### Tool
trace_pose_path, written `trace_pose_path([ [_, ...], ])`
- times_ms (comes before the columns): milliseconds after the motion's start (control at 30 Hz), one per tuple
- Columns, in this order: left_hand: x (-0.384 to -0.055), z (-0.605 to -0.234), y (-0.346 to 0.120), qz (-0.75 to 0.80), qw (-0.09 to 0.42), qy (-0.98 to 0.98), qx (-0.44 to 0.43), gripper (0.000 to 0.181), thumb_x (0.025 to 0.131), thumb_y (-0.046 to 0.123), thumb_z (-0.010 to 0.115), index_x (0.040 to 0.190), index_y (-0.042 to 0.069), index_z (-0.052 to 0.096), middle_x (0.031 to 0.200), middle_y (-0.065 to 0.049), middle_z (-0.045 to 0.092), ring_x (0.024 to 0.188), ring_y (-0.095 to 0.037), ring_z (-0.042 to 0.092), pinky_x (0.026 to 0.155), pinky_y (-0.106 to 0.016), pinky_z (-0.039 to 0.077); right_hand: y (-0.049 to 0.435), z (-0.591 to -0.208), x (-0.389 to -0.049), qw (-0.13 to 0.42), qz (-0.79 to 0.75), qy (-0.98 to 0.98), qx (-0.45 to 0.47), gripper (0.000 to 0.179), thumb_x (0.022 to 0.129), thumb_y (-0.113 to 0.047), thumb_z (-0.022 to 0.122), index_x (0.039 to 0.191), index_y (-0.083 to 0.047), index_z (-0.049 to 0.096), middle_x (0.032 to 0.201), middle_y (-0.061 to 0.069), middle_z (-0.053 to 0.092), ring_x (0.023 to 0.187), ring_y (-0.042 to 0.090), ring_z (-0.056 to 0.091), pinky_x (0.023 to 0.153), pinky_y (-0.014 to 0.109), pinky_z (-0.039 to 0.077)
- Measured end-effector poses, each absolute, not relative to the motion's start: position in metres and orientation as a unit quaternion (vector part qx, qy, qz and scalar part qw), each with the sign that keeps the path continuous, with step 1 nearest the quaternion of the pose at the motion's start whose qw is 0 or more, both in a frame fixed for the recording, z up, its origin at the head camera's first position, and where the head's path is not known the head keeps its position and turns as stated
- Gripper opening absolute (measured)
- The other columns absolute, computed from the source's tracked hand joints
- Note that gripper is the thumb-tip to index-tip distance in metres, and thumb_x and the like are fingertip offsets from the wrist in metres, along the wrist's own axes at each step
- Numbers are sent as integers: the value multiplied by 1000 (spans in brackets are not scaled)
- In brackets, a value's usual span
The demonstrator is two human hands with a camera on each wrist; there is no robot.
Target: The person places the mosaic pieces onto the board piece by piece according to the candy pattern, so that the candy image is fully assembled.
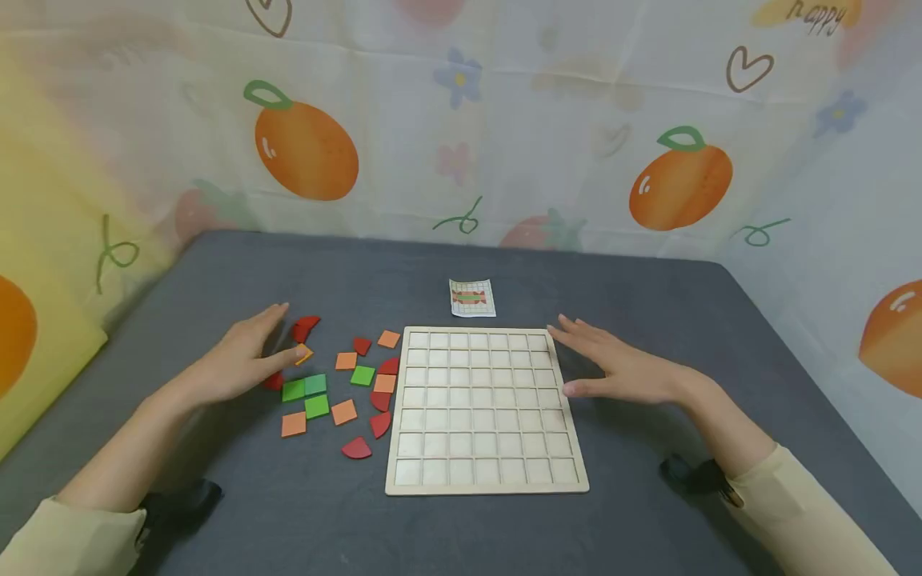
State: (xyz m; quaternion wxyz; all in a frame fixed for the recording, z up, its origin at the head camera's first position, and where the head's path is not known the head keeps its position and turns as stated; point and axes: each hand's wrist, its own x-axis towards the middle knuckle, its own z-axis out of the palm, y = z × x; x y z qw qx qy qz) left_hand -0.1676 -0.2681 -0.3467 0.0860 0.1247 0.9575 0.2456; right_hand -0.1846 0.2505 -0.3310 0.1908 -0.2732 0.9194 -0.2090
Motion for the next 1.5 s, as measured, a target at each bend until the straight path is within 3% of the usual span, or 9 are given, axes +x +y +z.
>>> trace_pose_path([
  [167, -179, -349, -273, 267, 119, 952, 88, 83, 99, 47, 53, 154, -6, 19, 156, -34, 27, 142, -54, 29, 110, -68, 30, 244, -335, -178, 239, -222, 898, -294, 96, 87, -55, 68, 160, -27, 12, 169, 1, 0, 157, 32, -3, 120, 66, 6],
  [467, -191, -355, -268, 325, 114, 939, 22, 66, 97, 38, 60, 144, -3, 41, 140, -29, 48, 123, -43, 50, 95, -54, 47, 244, -344, -178, 231, -192, 895, -330, 112, 76, -57, 78, 159, -13, 16, 169, 9, 7, 156, 40, 1, 118, 68, 11],
  [767, -191, -358, -261, 331, 88, 940, 14, 59, 93, 36, 67, 134, -4, 51, 129, -27, 55, 111, -38, 55, 87, -47, 50, 249, -348, -181, 236, -194, 895, -327, 123, 71, -57, 81, 159, -7, 11, 169, 12, 1, 155, 42, 0, 119, 67, 11],
  [1500, -193, -363, -258, 322, 56, 945, -2, 47, 92, 28, 68, 126, -2, 58, 126, -26, 60, 107, -36, 60, 80, -39, 54, 248, -350, -182, 237, -184, 897, -326, 125, 70, -60, 80, 159, -6, 11, 169, 12, 0, 155, 42, 0, 117, 69, 10],
])
